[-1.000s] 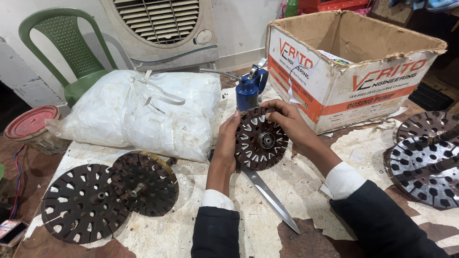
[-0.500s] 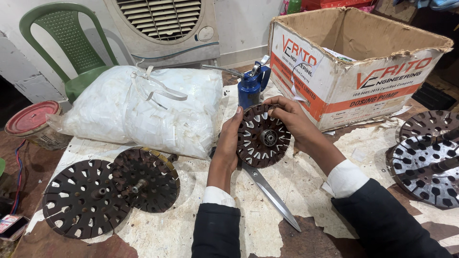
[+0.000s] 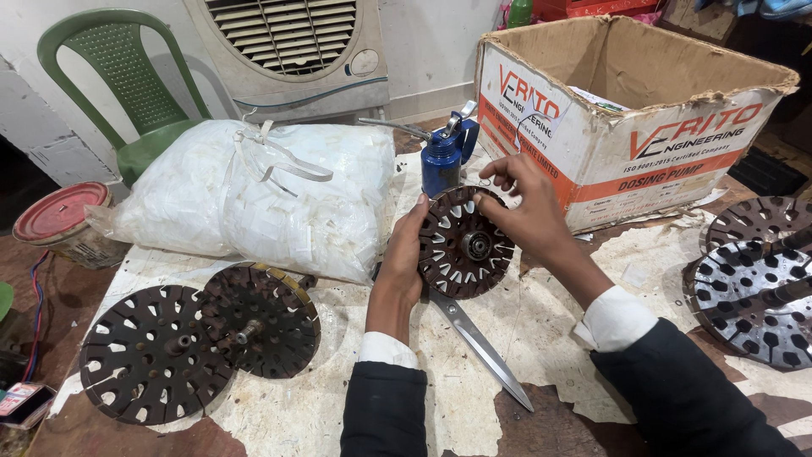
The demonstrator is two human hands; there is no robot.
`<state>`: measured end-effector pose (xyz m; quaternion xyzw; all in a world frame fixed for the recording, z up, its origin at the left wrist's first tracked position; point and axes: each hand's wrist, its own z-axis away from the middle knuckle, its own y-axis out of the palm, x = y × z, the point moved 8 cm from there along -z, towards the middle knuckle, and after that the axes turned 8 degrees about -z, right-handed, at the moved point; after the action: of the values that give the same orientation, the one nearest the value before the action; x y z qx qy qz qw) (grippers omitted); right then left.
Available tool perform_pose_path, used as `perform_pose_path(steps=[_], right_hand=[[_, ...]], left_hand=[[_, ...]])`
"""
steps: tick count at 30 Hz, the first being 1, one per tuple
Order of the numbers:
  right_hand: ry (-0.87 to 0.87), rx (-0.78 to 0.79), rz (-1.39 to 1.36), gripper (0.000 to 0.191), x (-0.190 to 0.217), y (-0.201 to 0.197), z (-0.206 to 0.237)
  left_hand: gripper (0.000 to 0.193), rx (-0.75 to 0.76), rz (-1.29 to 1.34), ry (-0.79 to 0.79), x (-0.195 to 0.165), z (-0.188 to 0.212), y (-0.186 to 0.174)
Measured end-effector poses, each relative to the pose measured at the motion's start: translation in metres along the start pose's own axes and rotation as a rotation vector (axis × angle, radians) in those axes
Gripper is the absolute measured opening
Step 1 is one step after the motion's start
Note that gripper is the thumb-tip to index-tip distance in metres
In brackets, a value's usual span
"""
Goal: The person sits at a workbench fitting white plastic strips into the slots of a circular metal impeller disc, cutting the strips to length with scissors, and pressing the pieces into place by hand. They work on one disc at a time, turning it over and setting finished discs aside on the bench.
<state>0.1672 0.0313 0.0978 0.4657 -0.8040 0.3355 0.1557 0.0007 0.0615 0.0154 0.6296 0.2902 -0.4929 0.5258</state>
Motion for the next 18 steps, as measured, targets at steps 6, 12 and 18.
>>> perform_pose_path(steps=[6,12,18], right_hand=[[0.172,0.120,0.163,0.024,0.007,-0.009,-0.006],[0.346,0.180,-0.035,0.023,-0.001,-0.001,-0.007],[0.321,0.243,-0.153,0.021,0.009,0.008,-0.006]], left_hand=[[0.044,0.063,0.005,-0.013,0.006,-0.006,0.018],[0.039,-0.063,0.040,-0.055,0.019,-0.020,-0.010],[0.031,-0.029,0.232,-0.113,0.035,-0.025,-0.030]])
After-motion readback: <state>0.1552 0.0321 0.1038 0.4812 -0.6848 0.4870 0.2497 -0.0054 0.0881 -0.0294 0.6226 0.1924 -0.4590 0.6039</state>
